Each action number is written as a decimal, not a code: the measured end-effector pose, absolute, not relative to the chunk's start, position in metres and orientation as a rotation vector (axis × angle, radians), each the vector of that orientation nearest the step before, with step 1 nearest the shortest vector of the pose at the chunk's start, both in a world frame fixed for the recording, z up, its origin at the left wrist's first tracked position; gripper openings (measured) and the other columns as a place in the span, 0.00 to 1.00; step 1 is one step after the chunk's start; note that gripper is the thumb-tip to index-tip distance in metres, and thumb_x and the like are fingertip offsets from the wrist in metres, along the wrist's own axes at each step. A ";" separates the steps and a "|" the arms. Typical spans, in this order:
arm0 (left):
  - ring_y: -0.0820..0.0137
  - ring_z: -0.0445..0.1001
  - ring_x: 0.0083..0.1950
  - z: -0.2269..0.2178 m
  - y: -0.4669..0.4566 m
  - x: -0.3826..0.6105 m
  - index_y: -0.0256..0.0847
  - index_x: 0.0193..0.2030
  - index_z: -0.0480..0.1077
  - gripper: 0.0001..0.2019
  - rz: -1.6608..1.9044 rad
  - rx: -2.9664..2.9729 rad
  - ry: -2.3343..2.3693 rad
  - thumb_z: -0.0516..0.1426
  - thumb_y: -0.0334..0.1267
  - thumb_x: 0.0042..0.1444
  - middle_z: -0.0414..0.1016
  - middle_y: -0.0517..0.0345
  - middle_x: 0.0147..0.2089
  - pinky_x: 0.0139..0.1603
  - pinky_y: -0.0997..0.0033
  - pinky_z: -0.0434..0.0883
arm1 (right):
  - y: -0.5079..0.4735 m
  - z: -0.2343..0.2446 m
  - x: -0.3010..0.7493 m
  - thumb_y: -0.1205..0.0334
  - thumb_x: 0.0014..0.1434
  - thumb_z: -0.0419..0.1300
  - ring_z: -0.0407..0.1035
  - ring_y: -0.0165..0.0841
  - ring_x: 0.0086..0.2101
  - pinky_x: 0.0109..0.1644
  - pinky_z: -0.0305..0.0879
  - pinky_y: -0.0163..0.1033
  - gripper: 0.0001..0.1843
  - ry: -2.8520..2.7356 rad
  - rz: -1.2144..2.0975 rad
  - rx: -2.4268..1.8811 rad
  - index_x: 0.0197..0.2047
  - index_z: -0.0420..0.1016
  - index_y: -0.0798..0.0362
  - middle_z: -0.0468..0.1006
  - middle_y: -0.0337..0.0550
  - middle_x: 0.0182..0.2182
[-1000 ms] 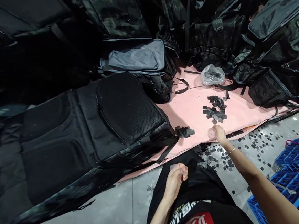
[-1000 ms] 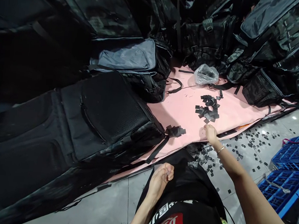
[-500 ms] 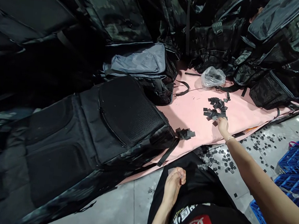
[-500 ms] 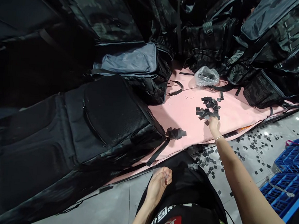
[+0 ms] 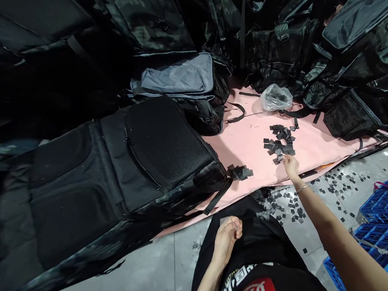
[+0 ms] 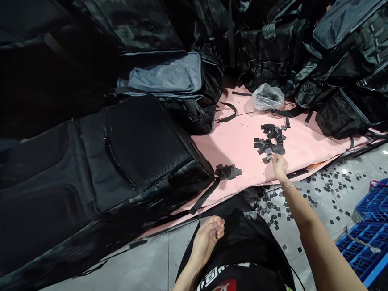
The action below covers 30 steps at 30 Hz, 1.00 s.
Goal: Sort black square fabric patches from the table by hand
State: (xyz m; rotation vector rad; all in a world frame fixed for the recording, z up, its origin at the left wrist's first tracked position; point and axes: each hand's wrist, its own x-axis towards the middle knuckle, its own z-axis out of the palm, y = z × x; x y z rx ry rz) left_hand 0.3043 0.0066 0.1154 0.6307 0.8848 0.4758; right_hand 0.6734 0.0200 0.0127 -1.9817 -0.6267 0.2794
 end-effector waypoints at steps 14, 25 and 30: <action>0.79 0.56 0.21 0.117 0.003 0.310 0.36 0.23 0.63 0.01 0.455 0.646 0.863 0.51 0.31 0.41 0.60 0.63 0.21 0.23 0.75 0.52 | -0.010 0.023 0.577 0.74 0.51 0.52 0.68 0.37 0.46 0.54 0.60 0.43 0.12 -1.153 0.430 -1.948 0.35 0.74 0.54 0.77 0.46 0.41; 0.78 0.58 0.19 0.105 0.012 0.339 0.36 0.22 0.66 0.04 0.348 0.786 0.825 0.50 0.30 0.40 0.63 0.61 0.19 0.21 0.76 0.53 | -0.048 0.036 0.541 0.66 0.55 0.53 0.68 0.32 0.25 0.32 0.68 0.39 0.08 -1.048 0.593 -1.875 0.31 0.73 0.55 0.73 0.40 0.22; 0.78 0.61 0.17 0.098 0.009 0.363 0.35 0.22 0.68 0.05 0.043 0.800 0.830 0.52 0.28 0.42 0.64 0.61 0.17 0.19 0.77 0.54 | -0.081 0.070 0.502 0.64 0.55 0.54 0.70 0.31 0.30 0.34 0.70 0.38 0.16 -1.025 0.846 -1.665 0.47 0.73 0.53 0.74 0.42 0.31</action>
